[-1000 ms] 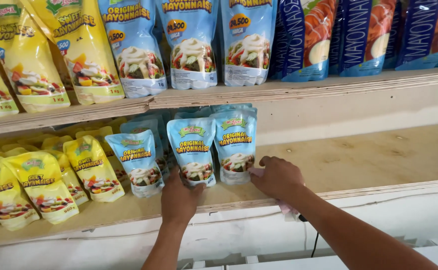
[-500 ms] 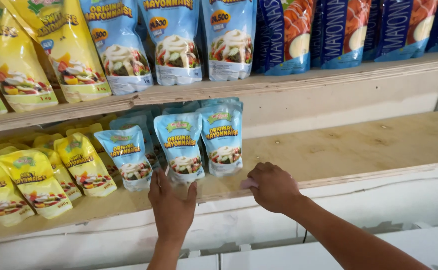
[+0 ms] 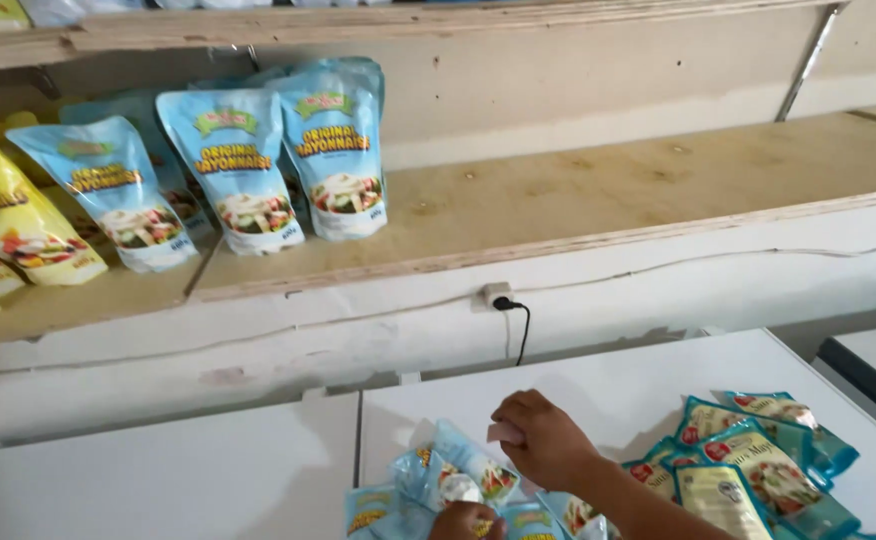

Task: Wiping down pouches of mayonnaise with a cloth and arranging them neatly on a grocery store shelf.

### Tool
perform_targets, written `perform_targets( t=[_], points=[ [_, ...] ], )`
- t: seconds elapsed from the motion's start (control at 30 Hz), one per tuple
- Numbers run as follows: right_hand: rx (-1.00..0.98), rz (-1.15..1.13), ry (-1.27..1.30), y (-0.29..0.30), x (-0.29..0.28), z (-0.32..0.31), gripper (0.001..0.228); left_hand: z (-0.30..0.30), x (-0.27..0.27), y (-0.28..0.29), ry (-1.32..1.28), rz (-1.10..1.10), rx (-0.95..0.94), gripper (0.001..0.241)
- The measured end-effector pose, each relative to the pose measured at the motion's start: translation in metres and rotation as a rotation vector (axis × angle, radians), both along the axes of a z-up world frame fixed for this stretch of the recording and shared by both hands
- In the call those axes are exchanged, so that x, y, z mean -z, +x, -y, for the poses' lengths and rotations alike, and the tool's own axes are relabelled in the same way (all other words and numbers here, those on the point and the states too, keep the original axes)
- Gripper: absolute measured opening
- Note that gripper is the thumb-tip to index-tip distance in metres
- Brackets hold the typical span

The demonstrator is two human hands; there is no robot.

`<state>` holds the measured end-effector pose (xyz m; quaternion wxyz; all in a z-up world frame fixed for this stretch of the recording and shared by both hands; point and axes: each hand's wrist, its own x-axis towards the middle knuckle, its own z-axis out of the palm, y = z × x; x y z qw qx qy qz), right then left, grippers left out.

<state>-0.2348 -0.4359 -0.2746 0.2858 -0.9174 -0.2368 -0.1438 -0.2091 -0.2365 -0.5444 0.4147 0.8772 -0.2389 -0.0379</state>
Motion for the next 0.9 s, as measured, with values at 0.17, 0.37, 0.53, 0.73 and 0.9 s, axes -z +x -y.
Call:
perform_targets(
  t=[0.17, 0.37, 0.53, 0.73, 0.9],
  points=[
    [0.158, -0.423, -0.145, -0.041, 0.082, 0.054, 0.035, 0.082, 0.199, -0.02, 0.134, 0.08, 0.245, 0.05],
    [0.078, -0.407, -0.274, -0.093, 0.16, 0.102, 0.082, 0.083, 0.15, -0.102, 0.357, 0.358, 0.078, 0.087],
    [0.193, -0.199, -0.26, -0.101, 0.205, 0.098, 0.083, 0.075, -0.004, -0.141, 0.418, -0.005, 0.102, 0.089],
    [0.269, -0.288, -0.09, -0.079, 0.187, 0.101, 0.036, 0.086, -0.069, -0.155, 0.396, -0.121, -0.058, 0.085],
    [0.199, -0.541, -0.355, -0.085, 0.131, 0.094, 0.061, 0.106, -0.094, -0.161, 0.361, -0.207, -0.165, 0.069]
  ],
)
